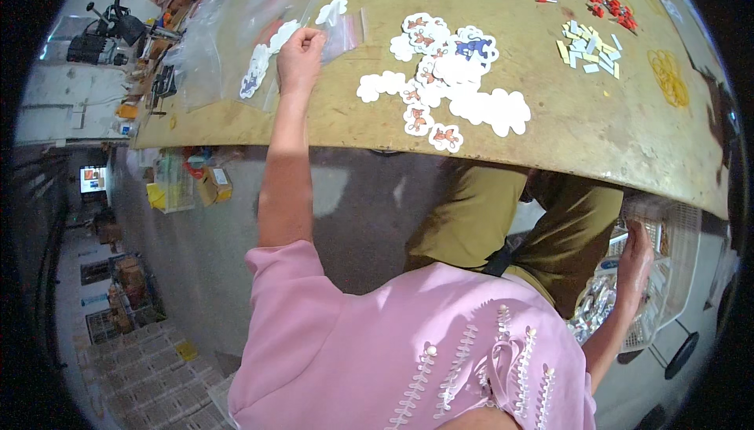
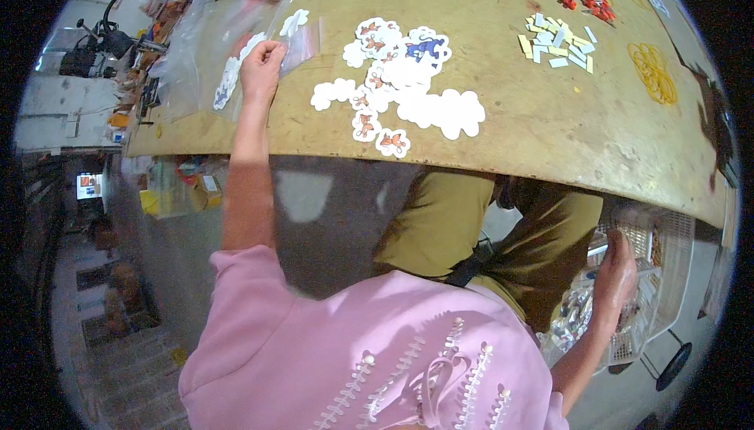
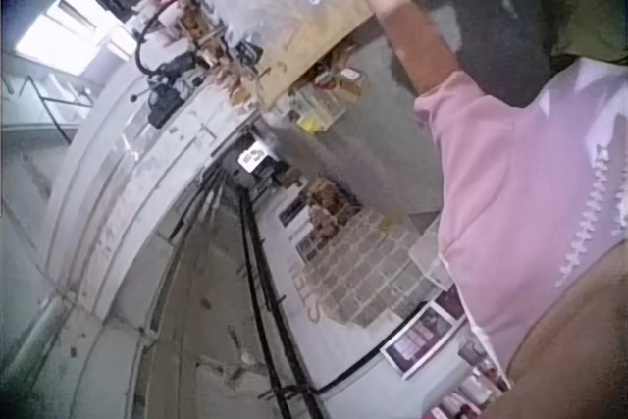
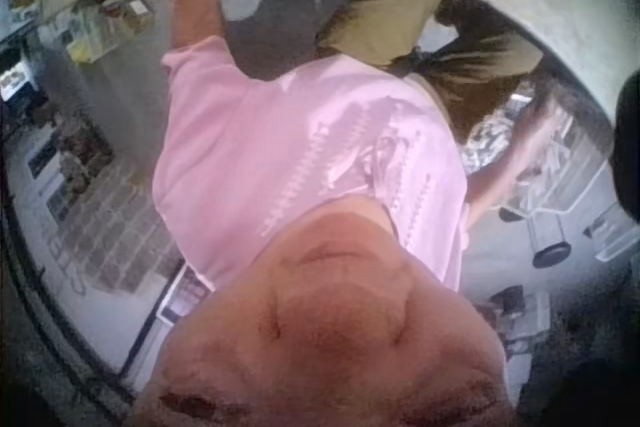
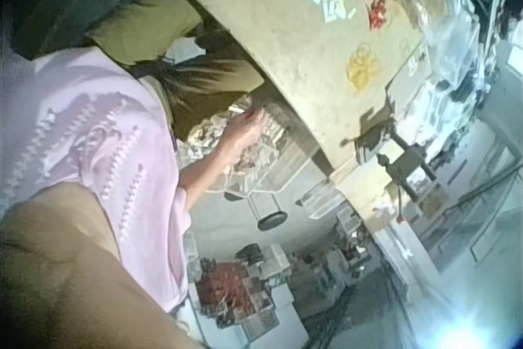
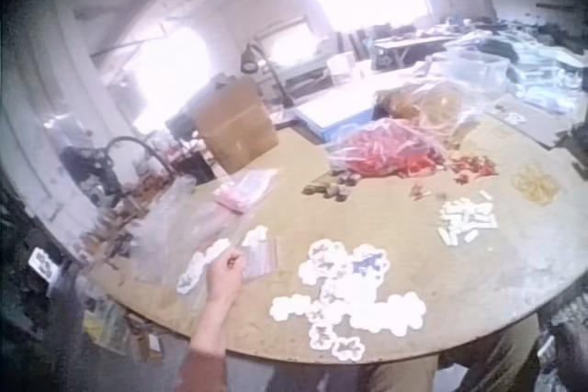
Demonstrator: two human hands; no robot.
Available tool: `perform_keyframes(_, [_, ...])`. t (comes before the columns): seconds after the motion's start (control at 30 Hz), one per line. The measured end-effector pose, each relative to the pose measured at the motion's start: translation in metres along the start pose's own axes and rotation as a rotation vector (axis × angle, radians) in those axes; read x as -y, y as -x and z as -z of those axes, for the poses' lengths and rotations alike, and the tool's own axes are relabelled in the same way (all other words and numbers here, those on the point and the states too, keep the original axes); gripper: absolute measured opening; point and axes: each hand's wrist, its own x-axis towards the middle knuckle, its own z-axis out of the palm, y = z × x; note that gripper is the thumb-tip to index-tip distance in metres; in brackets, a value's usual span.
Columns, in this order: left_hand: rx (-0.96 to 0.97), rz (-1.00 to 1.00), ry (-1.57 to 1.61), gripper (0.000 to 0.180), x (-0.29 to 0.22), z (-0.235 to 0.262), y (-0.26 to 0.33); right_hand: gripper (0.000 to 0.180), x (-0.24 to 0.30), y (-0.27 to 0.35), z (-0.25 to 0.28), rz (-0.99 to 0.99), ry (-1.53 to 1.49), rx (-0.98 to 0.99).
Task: The person assembles small craft kits by placing white cloud-shaped cutouts and small rectangular pieces into clear plastic bags. The person handles each item one at a time, folds the bags, and sets them aside on the table.
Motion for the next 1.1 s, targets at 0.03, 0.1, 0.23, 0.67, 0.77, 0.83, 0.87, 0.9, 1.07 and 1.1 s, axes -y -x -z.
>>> perform_keyframes(0.03, [-0.067,-0.074,0.015,0.021,-0.007,-0.001,0.003,0.019,0.009,-0.003,-0.001,0.032,-0.034,-0.02])
perform_keyframes(0.1, [-0.194,-0.226,0.045,0.015,-0.029,0.0,0.017,0.015,0.041,-0.009,0.002,0.141,-0.147,-0.005])
perform_keyframes(0.23, [-0.11,-0.581,-0.177,0.008,-0.126,0.003,0.085,0.008,0.124,-0.006,0.004,0.009,-0.79,0.194])
perform_keyframes(0.67, [0.532,-0.894,0.108,0.034,-0.196,-0.026,0.207,0.016,0.177,-0.018,0.006,-0.053,-1.335,0.934])
perform_keyframes(0.77, [0.6,-0.668,0.185,0.029,-0.195,-0.034,0.221,0.016,0.172,-0.005,-0.005,-0.11,-1.33,0.896])
perform_keyframes(0.83, [0.575,-0.386,0.311,0.026,-0.208,-0.04,0.243,0.018,0.172,0.004,-0.013,-0.16,-1.423,0.821])
perform_keyframes(0.87, [0.652,-0.285,0.394,0.026,-0.216,-0.039,0.247,0.02,0.174,0.008,-0.016,-0.181,-1.472,0.778])
perform_keyframes(0.9, [0.706,-0.284,0.433,0.03,-0.219,-0.042,0.251,0.02,0.174,0.01,-0.018,-0.183,-1.487,0.743])
perform_keyframes(1.07, [0.697,-0.275,0.37,0.011,-0.23,-0.052,0.263,0.02,0.177,0.013,-0.021,-0.164,-1.441,0.609])
perform_keyframes(1.1, [0.688,-0.286,0.362,0.008,-0.226,-0.054,0.263,0.021,0.177,0.014,-0.022,-0.156,-1.392,0.611])
